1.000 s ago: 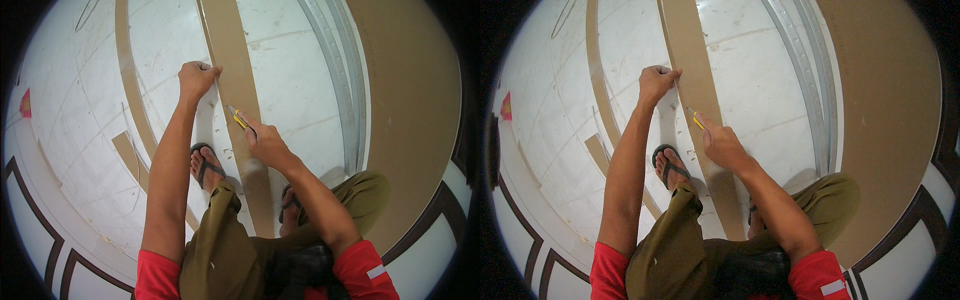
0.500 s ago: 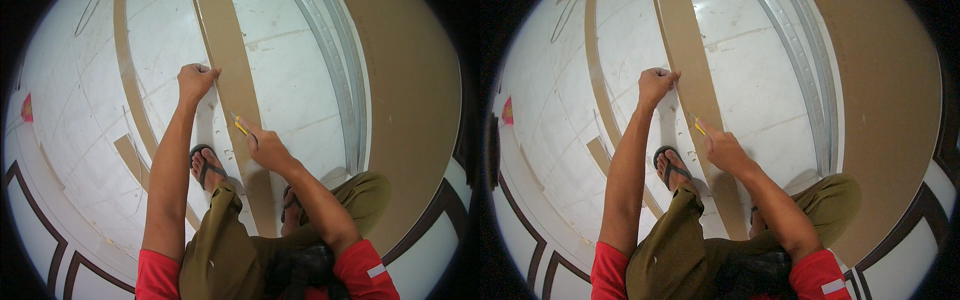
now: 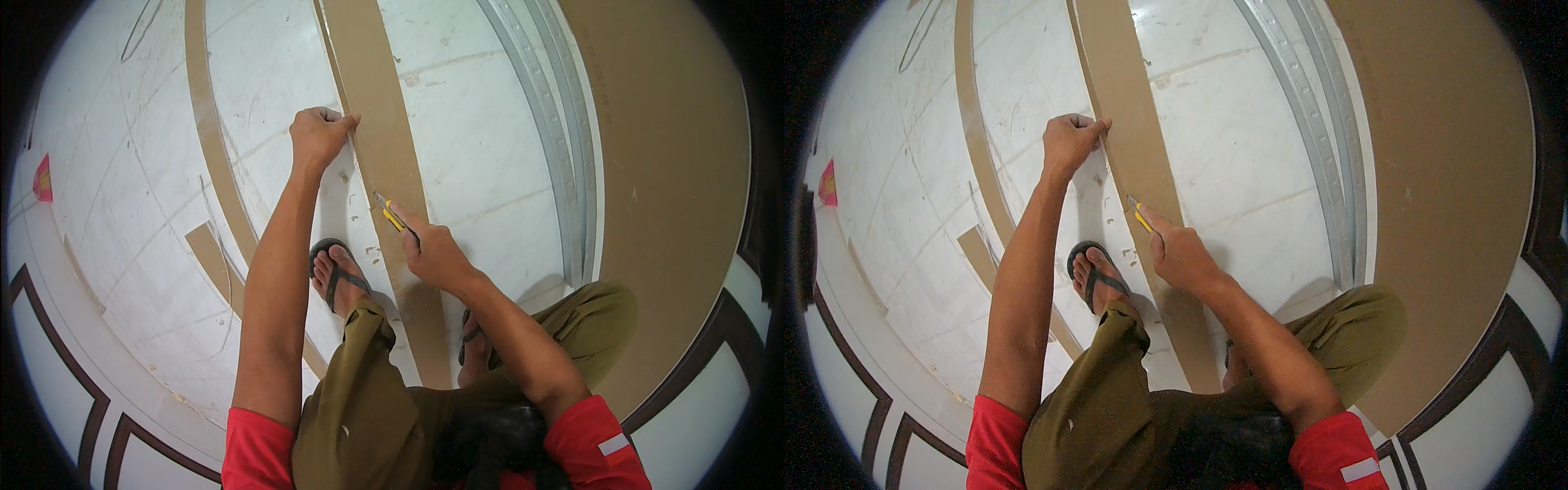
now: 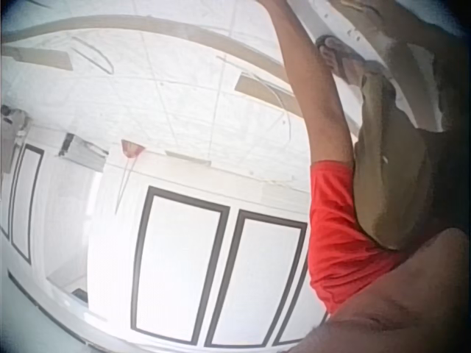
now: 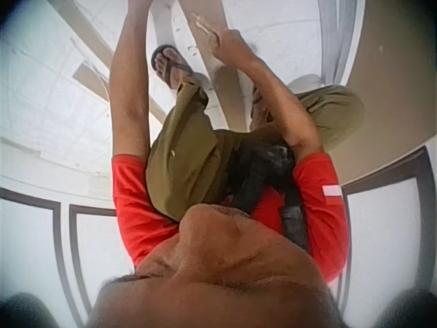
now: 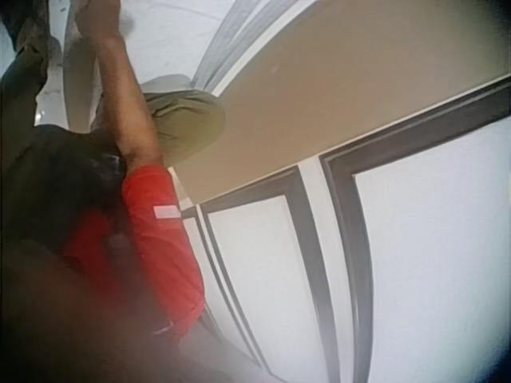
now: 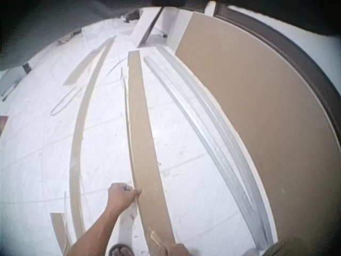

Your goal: The person cuts a strip of drywall with a utility knife and trims the edges of the strip using the utility knife.

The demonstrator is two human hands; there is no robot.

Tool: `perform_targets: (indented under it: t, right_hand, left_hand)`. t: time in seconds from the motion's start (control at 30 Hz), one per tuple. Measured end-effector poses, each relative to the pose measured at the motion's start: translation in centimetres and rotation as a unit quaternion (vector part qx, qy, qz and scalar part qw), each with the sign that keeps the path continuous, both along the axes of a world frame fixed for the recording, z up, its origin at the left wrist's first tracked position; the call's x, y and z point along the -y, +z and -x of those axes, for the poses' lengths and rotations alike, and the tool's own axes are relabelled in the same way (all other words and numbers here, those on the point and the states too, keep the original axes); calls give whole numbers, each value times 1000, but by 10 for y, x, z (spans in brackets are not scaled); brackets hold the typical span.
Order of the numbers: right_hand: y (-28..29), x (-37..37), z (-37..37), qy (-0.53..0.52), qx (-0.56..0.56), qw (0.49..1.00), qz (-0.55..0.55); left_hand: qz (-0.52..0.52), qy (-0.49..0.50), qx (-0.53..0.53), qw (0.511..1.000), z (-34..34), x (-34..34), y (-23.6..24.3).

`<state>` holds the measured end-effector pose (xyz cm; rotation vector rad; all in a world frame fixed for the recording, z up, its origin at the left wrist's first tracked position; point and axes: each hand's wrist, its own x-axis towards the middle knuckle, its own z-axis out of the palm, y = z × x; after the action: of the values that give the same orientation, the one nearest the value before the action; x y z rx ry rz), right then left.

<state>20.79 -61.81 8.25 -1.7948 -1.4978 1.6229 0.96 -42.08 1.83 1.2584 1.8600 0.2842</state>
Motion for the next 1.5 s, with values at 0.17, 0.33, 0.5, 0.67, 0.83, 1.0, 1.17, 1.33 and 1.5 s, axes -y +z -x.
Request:
perform_targets:
  t: [0.17,0.33,0.5,0.67,0.83,1.0,1.17,1.33,1.5]
  right_hand:
    - [8,0,2,20,2,999,32]
    - [8,3,0,12,1,999,29]
    - [9,4,0,25,14,999,37]
    - [9,6,-2,49,28,997,48]
    - [14,3,-2,47,16,998,35]
    - [23,-24,-20,76,6,996,51]
    - [77,-75,-52,123,72,990,-26]
    - [170,-71,-90,105,82,990,47]
    - [144,-44,-108,-29,18,999,34]
  left_hand:
    - [0,-8,3,1000,5,1,0]
    - [-2,-4,9,1000,2,0,-2]
    - [-16,-7,-2,1000,3,0,-2]
    - [15,-10,-1,1000,-3,0,7]
    - [6,-10,4,1000,2,2,2]
    - [5,19,73,997,12,1,-4]
    - [-47,55,14,997,44,3,13]
    - [-74,58,-86,992,104,23,37]
    - [-236,70,-284,927,166,71,36]
